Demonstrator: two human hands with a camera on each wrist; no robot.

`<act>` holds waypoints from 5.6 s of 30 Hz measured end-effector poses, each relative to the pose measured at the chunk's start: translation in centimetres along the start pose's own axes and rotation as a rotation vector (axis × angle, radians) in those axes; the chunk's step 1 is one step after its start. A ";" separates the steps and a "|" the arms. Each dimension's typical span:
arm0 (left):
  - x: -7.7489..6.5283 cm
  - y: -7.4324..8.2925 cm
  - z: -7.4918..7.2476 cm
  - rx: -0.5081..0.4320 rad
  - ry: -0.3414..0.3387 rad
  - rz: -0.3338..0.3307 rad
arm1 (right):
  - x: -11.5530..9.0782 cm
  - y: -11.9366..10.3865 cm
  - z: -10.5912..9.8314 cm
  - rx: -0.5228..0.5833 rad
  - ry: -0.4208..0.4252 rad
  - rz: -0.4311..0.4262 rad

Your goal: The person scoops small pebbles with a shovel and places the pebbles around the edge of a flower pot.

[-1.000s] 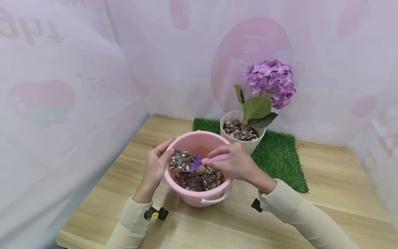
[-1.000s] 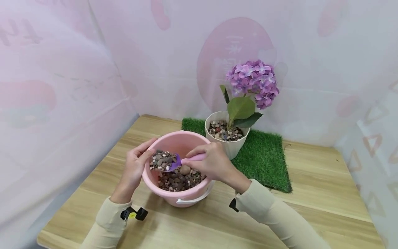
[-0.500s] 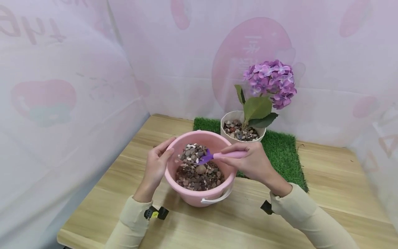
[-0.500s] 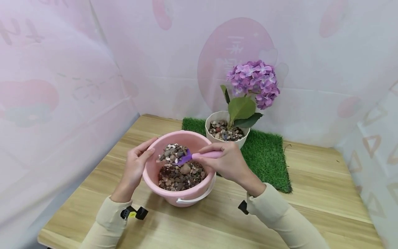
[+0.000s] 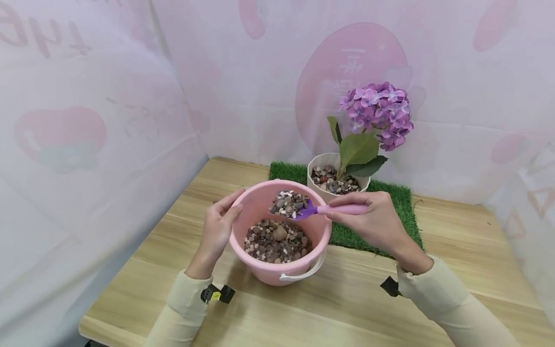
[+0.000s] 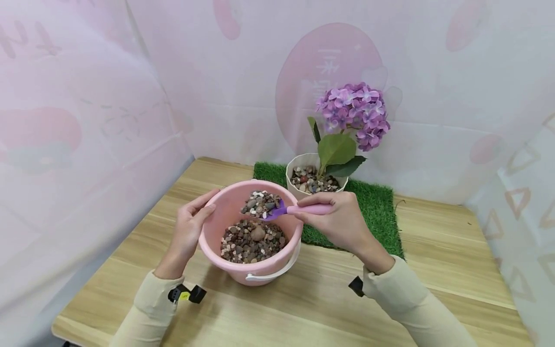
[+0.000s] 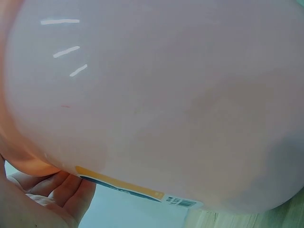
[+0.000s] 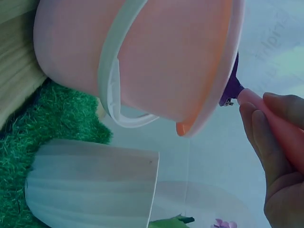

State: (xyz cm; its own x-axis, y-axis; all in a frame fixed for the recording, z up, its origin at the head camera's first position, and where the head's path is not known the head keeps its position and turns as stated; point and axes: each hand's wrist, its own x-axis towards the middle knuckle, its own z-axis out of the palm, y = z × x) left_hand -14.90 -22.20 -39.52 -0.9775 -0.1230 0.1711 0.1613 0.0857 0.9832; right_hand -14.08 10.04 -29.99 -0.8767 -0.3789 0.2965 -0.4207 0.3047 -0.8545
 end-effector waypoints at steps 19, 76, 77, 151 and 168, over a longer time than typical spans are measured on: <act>0.2 -0.3 -0.1 -0.010 0.004 0.013 | -1.6 1.9 -4.4 -0.009 0.061 0.079; 0.1 0.1 -0.1 -0.024 -0.002 0.004 | -3.5 5.6 -10.4 -0.492 0.288 0.251; 0.1 0.1 -0.1 -0.024 -0.001 0.005 | -3.5 5.5 -10.4 -0.491 0.283 0.261; 0.1 0.1 -0.1 -0.022 0.003 0.002 | 0.4 3.5 -13.0 -0.629 0.114 0.381; 0.1 0.1 -0.1 -0.013 0.009 0.017 | 1.8 4.5 -12.4 -0.694 0.134 0.207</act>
State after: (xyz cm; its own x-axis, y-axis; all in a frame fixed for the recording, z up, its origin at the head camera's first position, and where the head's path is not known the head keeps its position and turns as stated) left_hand -15.00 -22.30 -39.36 -0.9734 -0.1306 0.1881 0.1794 0.0754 0.9809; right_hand -20.45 21.51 -27.99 -0.9564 -0.1575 0.2461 -0.2558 0.8583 -0.4449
